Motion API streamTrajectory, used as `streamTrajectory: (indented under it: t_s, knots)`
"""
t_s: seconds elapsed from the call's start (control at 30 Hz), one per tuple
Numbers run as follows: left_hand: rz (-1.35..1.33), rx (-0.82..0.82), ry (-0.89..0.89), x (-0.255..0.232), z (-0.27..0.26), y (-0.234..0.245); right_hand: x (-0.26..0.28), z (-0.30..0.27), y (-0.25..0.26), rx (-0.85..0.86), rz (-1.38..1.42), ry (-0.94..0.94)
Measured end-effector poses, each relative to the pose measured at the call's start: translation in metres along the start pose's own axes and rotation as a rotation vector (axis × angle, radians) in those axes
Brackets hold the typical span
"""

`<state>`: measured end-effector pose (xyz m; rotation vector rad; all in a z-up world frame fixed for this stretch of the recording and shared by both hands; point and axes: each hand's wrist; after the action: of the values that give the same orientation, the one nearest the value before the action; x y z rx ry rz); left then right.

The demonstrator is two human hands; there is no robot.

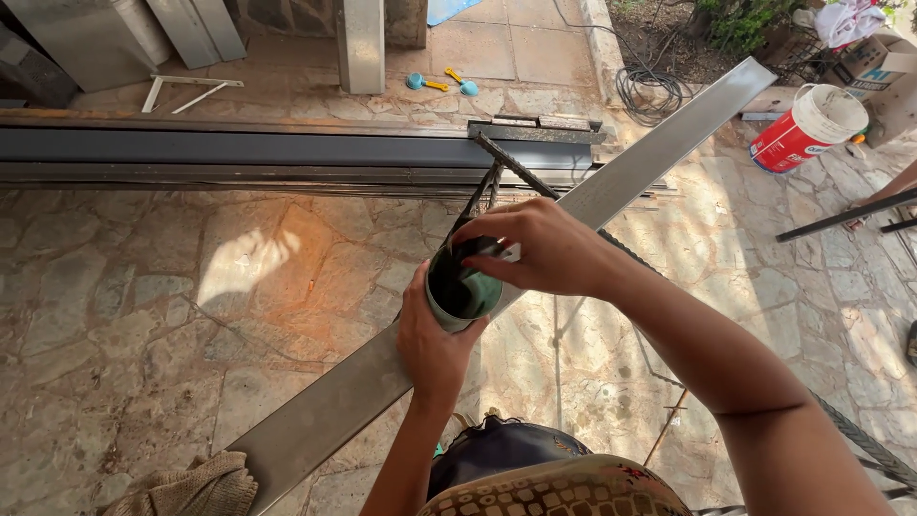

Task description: Sanding a long metal beam using a sanding block and wiping it with a cloth and liquid for surface preparation.

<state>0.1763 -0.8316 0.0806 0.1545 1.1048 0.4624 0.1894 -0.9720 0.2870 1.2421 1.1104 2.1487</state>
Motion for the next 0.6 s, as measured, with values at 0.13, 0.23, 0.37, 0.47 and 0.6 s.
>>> streamTrajectory:
  t_s: [0.13, 0.23, 0.37, 0.47, 0.6]
  knots:
    - [-0.011, -0.019, 0.015, 0.01, -0.002, 0.004, 0.017, 0.0, 0.007, -0.188, 0.005, 0.053]
    - [-0.025, -0.027, 0.025, 0.015, -0.005, 0.01, 0.005, -0.007, 0.01, -0.296, 0.065, 0.023]
    - [-0.08, -0.018, 0.052, 0.022, -0.007, 0.032, -0.007, -0.016, 0.027, -0.443, 0.032, -0.034]
    - [-0.045, -0.061, 0.083, 0.031, -0.013, 0.047, -0.027, -0.021, 0.033, -0.509, 0.051, -0.066]
    - [-0.033, -0.153, 0.06, 0.028, -0.017, 0.075, -0.078, -0.032, 0.025, -0.411, -0.181, -0.097]
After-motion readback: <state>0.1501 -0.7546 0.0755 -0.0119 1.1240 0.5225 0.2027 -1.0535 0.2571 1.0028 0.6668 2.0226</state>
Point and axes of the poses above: each hand's wrist, its own z-axis towards the middle knuckle, its own y-axis out of the back of the hand, x = y × z, and after that the axes turned 4 degrees about -x, right-handed
